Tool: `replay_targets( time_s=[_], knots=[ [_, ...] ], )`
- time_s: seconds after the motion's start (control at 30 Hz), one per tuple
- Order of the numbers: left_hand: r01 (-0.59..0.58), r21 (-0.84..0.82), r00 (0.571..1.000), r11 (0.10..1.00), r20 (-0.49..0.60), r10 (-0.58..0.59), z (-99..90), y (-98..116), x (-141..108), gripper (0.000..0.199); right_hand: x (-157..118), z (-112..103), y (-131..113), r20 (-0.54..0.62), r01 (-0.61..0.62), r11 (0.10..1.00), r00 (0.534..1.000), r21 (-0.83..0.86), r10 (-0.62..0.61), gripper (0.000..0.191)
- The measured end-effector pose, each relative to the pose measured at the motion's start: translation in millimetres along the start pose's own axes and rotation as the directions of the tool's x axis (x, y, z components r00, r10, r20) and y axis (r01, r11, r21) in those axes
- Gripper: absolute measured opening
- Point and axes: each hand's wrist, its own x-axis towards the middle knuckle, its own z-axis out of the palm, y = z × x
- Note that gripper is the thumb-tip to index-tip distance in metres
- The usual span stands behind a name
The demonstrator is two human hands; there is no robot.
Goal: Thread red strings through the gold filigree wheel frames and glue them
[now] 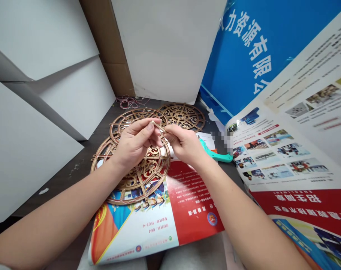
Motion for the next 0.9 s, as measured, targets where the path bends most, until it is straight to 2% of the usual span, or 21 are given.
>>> replay_targets(
  time_s=[0.4,0.77,0.9],
  knots=[
    [0.013,0.013,1.000,1.000,-0.015,-0.012,0.4,2.3,-0.8,0.016,-1.3,-0.8,3.4,-0.003,0.025,1.000,1.000,0.015,-0.025,0.009],
    [0.039,0.049,0.997,0.998,-0.074,-0.035,3.5,8.9,-1.2,0.018,0.0,-4.0,-0.7,-0.009,0.023,0.998,1.000,-0.057,-0.024,0.009],
    [0.022,0.069,0.998,0.997,-0.053,-0.018,3.2,7.9,-1.7,0.021,0.4,-3.9,-0.1,-0.034,0.019,0.997,0.999,-0.070,-0.022,0.008]
  ],
)
